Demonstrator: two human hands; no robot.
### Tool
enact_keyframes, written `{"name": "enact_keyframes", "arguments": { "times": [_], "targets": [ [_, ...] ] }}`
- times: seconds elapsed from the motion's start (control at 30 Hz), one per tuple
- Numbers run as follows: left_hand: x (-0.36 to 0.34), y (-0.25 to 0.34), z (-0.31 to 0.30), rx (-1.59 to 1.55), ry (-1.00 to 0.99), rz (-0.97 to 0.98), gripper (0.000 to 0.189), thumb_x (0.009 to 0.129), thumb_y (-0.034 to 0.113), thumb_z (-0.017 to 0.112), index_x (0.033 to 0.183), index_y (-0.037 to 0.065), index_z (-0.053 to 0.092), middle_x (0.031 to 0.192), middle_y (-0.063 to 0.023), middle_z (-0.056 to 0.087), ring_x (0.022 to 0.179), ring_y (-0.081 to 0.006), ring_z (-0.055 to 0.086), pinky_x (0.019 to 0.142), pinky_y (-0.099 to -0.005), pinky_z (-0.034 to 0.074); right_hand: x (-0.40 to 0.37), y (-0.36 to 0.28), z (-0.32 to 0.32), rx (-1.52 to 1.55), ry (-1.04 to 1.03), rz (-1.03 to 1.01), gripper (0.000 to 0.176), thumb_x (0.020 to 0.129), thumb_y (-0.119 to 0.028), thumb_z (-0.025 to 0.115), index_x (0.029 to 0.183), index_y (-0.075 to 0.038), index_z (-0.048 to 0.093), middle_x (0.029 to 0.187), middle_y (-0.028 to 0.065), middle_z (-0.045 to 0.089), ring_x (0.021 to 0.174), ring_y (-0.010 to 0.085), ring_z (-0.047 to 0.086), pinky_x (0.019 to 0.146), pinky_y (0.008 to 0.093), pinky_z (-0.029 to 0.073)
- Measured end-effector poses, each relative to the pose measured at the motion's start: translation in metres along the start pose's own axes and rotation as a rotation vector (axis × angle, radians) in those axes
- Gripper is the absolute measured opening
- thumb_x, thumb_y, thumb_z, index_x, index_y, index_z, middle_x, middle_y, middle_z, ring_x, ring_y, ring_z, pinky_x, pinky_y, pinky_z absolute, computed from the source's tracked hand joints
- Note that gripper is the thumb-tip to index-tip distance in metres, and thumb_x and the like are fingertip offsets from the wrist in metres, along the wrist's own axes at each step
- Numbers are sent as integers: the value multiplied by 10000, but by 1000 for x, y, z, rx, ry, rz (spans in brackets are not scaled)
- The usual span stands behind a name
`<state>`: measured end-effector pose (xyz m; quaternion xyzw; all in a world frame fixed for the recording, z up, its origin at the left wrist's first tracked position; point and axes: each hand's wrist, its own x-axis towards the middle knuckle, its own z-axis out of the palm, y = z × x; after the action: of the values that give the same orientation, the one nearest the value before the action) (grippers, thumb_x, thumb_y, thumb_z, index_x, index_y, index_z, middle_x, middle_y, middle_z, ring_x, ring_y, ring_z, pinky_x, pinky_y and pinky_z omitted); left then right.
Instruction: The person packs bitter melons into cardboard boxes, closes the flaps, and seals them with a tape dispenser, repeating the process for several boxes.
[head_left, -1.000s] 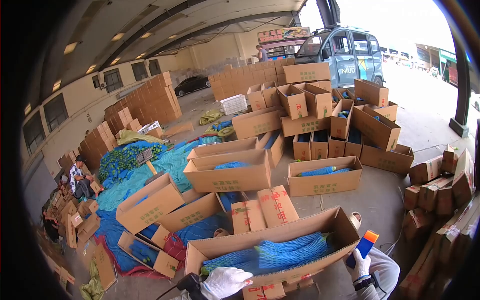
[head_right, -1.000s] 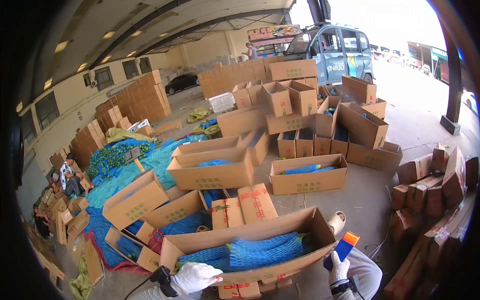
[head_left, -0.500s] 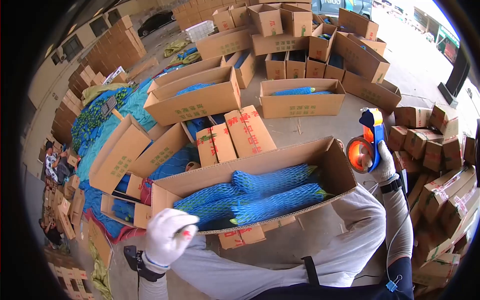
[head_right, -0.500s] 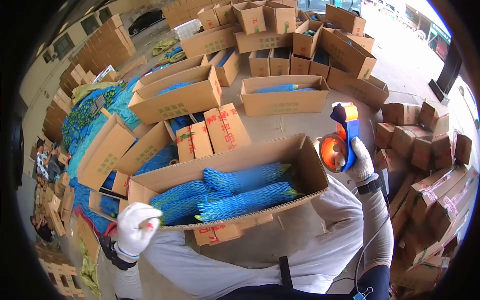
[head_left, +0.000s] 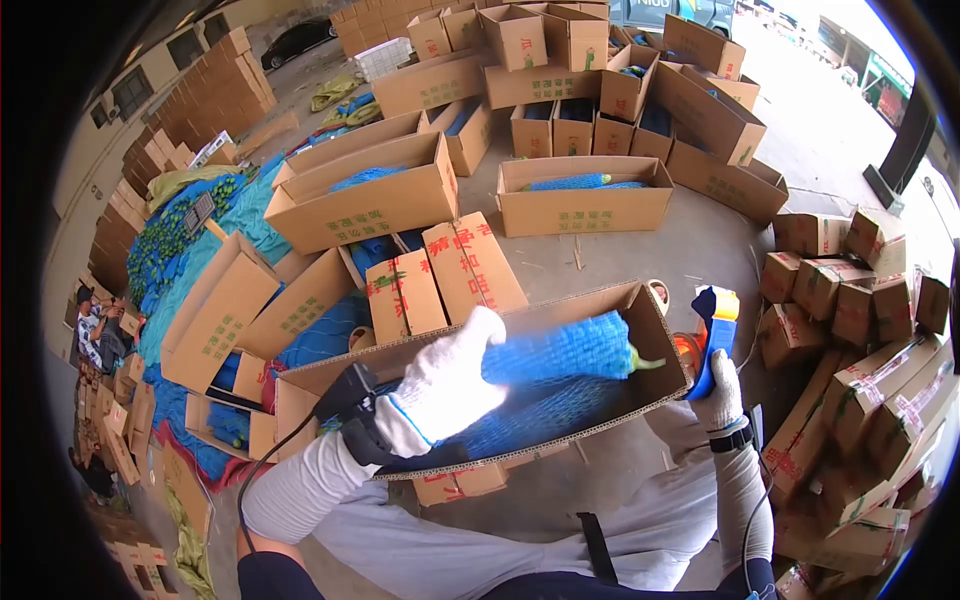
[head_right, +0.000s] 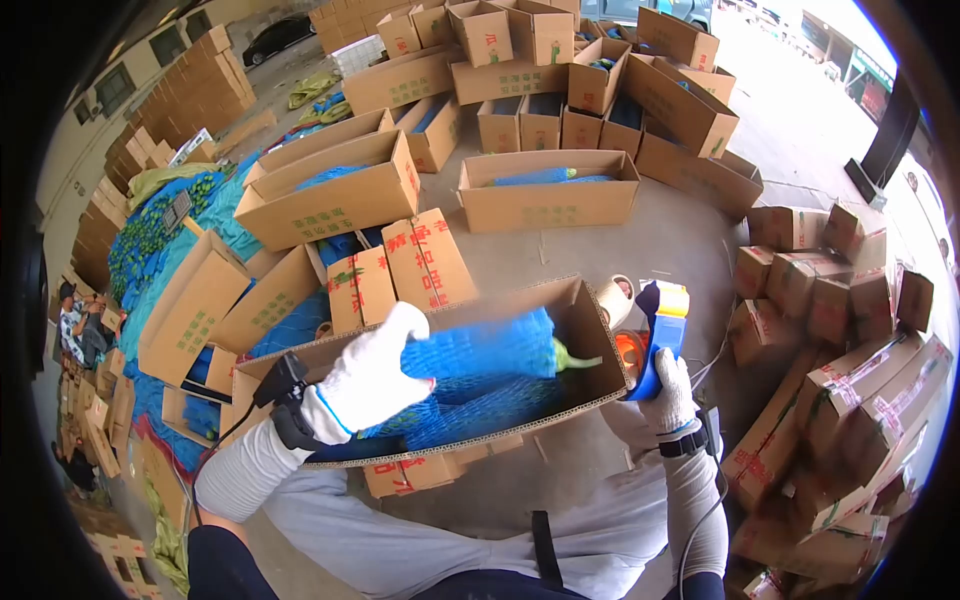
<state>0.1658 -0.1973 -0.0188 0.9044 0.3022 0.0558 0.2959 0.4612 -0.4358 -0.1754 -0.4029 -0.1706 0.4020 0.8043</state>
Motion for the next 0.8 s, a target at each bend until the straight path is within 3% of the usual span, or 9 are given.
{"name": "enact_keyframes", "arguments": {
  "times": [0.13, 0.23, 0.47, 0.5, 0.57, 0.63, 0.7, 0.73, 0.8],
  "targets": [
    [13, 8, 17, 325, 372, 418, 552, 732, 174, 791, 1204, 143, 505, 1033, -143, 602, 923, -330, 636, 745, -426, 528, -3, 5, -1, 10, 48, 8, 540, 954, -352, 628, 1319, 28, 511, 1197, 138, 635, 1084, 266, 640, 973, 401, 509],
    [15, -12, 79, 701, 141, 579, 551, 812, 205, 650, 1349, 186, 527, 941, -83, 555, 738, -230, 566, 620, -355, 496, -2, 1, 3, -89, 103, 22, 494, 964, -340, 617, 1294, 21, 544, 1154, 117, 650, 1038, 230, 651, 924, 370, 524],
    [32, 11, 79, 604, 254, 870, 509, 834, 192, 580, 1342, 193, 555, 910, -35, 564, 709, -206, 547, 586, -331, 450, -2, -5, 21, 4, 169, -69, 470, 949, -351, 642, 1249, 5, 576, 979, 63, 658, 763, 161, 639, 678, 293, 530],
    [40, 3, 88, 623, 218, 787, 480, 845, 187, 566, 1325, 167, 559, 922, -30, 563, 727, -208, 550, 605, -342, 455, -2, -8, 27, -9, 138, -53, 480, 940, -354, 654, 1243, 11, 583, 961, 56, 660, 745, 158, 637, 671, 291, 529],
    [56, -37, 120, 671, 333, 932, 483, 851, 137, 530, 1333, 155, 552, 998, -46, 570, 725, -188, 541, 590, -332, 456, 2, -6, 25, -50, 153, -70, 455, 937, -353, 654, 1212, 6, 603, 932, 49, 661, 740, 150, 638, 671, 288, 533],
    [45, -23, 109, 703, 183, 870, 528, 837, 148, 543, 1364, 151, 530, 1010, -52, 571, 714, -168, 531, 555, -300, 452, 3, -10, 33, -68, 176, -93, 435, 938, -348, 651, 1194, 2, 613, 922, 52, 661, 723, 149, 634, 652, 289, 530],
    [47, -29, 119, 1003, 446, 837, 571, 831, 142, 546, 1400, 165, 506, 997, -44, 565, 696, -153, 514, 523, -279, 439, 0, -9, 28, -67, 117, -75, 424, 940, -336, 649, 1189, 5, 611, 931, 62, 661, 721, 153, 635, 650, 293, 530],
    [50, -8, 110, 874, 169, 671, 554, 878, 177, 543, 1428, 156, 478, 1008, -37, 570, 728, -175, 552, 553, -314, 479, 1, -4, 30, -36, 169, -88, 409, 944, -325, 646, 1182, 6, 612, 928, 64, 664, 718, 152, 636, 652, 287, 529],
    [72, -6, 116, 648, -75, 520, 592, 927, 344, 536, 1467, 131, 417, 1125, -48, 573, 854, -227, 603, 667, -381, 535, 10, 3, 20, -13, 174, -110, 410, 948, -330, 644, 1187, 2, 608, 915, 60, 667, 711, 151, 635, 657, 297, 530]
  ]
}}
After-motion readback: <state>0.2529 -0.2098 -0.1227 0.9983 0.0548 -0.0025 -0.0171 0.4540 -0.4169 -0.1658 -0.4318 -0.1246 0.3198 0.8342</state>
